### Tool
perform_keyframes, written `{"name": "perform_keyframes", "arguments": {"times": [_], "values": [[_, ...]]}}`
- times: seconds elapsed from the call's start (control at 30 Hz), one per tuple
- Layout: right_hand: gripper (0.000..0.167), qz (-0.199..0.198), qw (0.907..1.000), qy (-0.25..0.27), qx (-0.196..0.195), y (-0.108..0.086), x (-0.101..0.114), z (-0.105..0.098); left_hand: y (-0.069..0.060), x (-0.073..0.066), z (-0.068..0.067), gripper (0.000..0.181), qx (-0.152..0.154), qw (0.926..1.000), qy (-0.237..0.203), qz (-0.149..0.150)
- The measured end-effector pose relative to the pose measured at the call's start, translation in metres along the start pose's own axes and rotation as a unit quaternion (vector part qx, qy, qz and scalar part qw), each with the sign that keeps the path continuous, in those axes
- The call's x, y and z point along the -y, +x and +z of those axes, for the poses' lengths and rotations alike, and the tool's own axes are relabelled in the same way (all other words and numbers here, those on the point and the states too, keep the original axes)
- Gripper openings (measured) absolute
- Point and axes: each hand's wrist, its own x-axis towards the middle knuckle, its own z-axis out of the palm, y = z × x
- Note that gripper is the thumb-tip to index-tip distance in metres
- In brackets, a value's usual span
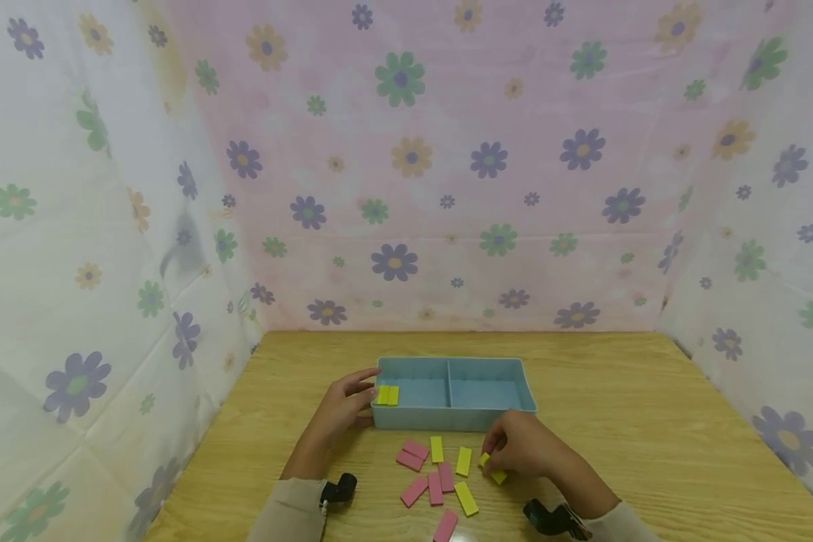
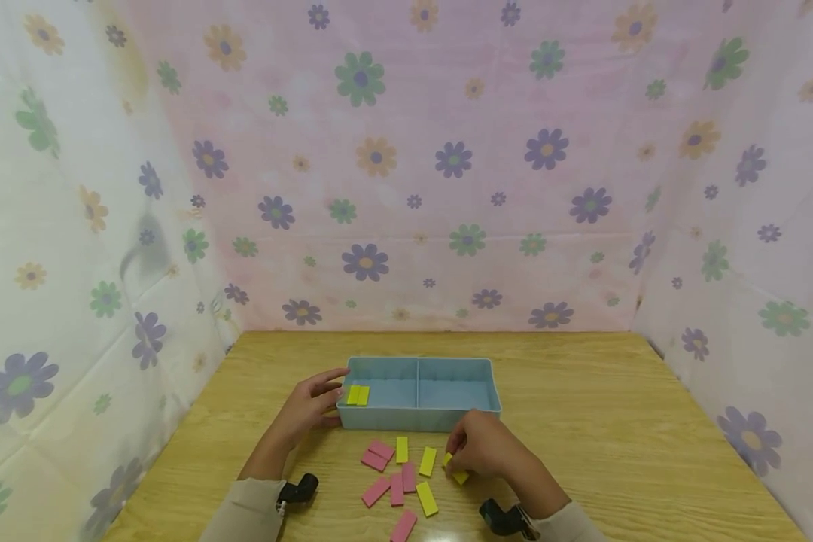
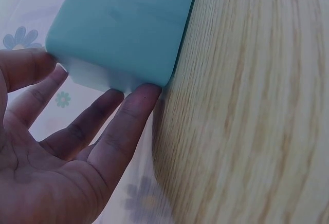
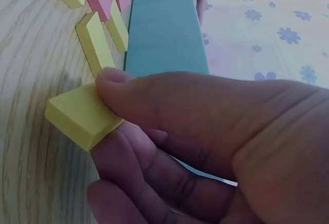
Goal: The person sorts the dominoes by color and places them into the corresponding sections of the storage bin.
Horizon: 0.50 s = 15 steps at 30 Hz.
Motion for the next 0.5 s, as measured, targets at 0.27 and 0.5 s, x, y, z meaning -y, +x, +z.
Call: {"name": "perform_keyframes", "arguments": {"times": [0.27,0.5], "values": [[0.015,0.019,0.9995,-0.013,-0.022,0.000,0.006,-0.004,0.000,0.002,0.001,0.046,0.000,1.0000,-0.001,-0.006],[0.012,0.005,0.9992,-0.022,-0.035,0.003,0.013,-0.011,0.001,0.001,0.000,0.046,-0.003,1.0000,0.002,-0.005]]}}
